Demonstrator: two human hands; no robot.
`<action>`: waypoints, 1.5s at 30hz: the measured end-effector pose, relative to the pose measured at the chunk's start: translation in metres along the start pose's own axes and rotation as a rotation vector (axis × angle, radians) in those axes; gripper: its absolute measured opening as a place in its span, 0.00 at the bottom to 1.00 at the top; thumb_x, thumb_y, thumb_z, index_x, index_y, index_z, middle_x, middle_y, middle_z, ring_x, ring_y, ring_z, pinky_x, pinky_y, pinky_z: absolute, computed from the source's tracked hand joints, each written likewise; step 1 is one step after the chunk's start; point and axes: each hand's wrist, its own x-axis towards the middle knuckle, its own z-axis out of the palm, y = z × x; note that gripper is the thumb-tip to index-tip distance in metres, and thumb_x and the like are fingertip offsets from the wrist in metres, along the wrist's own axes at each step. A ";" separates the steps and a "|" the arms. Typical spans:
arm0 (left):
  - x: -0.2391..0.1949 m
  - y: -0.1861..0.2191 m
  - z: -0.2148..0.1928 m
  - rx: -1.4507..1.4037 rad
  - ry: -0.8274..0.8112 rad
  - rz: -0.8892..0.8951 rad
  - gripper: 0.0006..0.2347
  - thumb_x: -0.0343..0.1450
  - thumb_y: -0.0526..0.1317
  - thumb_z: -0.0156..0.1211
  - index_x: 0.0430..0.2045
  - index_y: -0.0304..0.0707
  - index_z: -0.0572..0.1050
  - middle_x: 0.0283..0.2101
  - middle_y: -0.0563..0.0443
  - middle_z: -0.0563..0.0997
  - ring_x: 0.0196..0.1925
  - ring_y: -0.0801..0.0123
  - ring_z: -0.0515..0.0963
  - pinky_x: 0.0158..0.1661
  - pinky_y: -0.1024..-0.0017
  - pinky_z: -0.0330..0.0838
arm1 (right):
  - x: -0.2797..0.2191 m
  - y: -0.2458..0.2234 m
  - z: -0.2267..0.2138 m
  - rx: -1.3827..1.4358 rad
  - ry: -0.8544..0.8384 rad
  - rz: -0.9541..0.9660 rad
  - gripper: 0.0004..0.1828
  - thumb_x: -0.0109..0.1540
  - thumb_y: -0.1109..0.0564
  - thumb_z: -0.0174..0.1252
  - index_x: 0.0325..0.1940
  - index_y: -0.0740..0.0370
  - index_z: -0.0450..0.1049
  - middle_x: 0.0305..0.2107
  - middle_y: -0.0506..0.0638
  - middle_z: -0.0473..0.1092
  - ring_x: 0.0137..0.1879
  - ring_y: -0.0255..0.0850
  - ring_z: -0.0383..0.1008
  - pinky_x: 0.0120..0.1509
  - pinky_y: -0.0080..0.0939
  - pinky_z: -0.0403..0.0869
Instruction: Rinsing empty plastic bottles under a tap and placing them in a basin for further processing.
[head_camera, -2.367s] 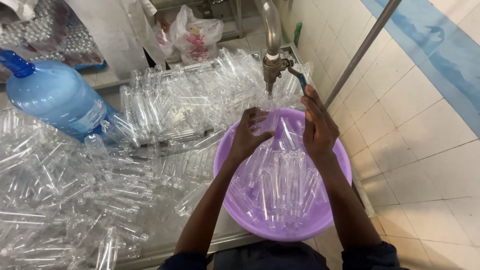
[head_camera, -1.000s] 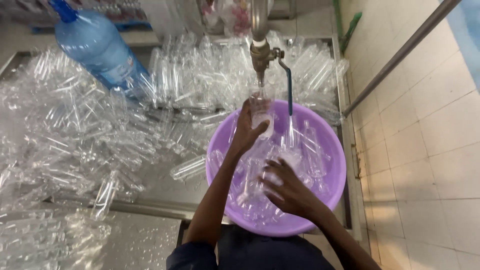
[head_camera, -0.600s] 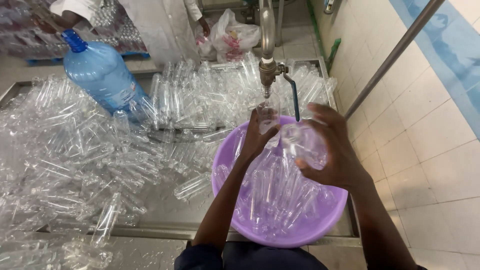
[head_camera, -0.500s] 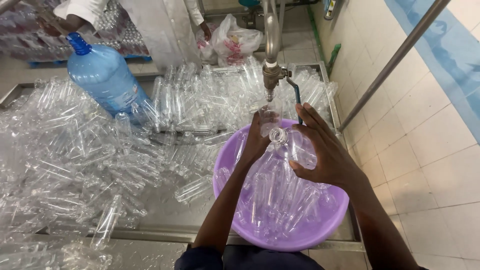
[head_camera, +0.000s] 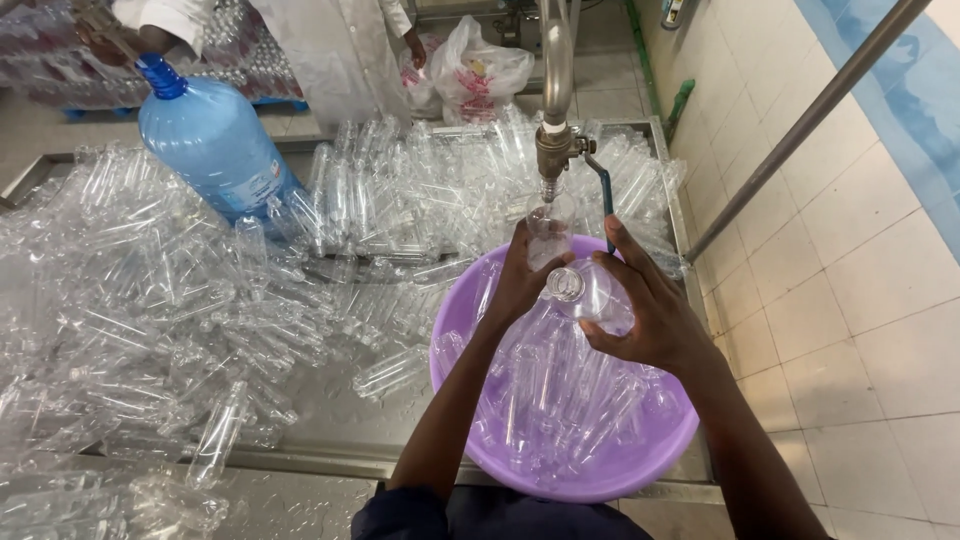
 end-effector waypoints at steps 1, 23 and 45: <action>-0.002 0.004 0.000 0.001 0.001 -0.001 0.38 0.73 0.44 0.76 0.75 0.32 0.58 0.63 0.35 0.79 0.68 0.51 0.77 0.73 0.49 0.64 | 0.000 -0.001 0.000 0.002 0.000 0.000 0.43 0.56 0.48 0.73 0.72 0.68 0.70 0.77 0.69 0.60 0.81 0.61 0.64 0.80 0.56 0.70; -0.003 0.030 0.008 0.048 0.068 -0.146 0.40 0.65 0.56 0.71 0.72 0.40 0.61 0.67 0.35 0.78 0.67 0.42 0.81 0.59 0.50 0.82 | -0.233 -0.019 -0.009 0.243 0.277 1.442 0.38 0.67 0.31 0.45 0.68 0.63 0.68 0.49 0.61 0.76 0.49 0.57 0.80 0.46 0.60 0.81; -0.007 0.026 0.012 0.033 0.126 -0.105 0.36 0.64 0.58 0.73 0.65 0.39 0.68 0.57 0.42 0.82 0.58 0.51 0.86 0.50 0.61 0.86 | -0.266 -0.011 0.016 0.215 0.272 1.447 0.48 0.64 0.23 0.43 0.76 0.59 0.63 0.44 0.57 0.79 0.47 0.52 0.80 0.44 0.55 0.79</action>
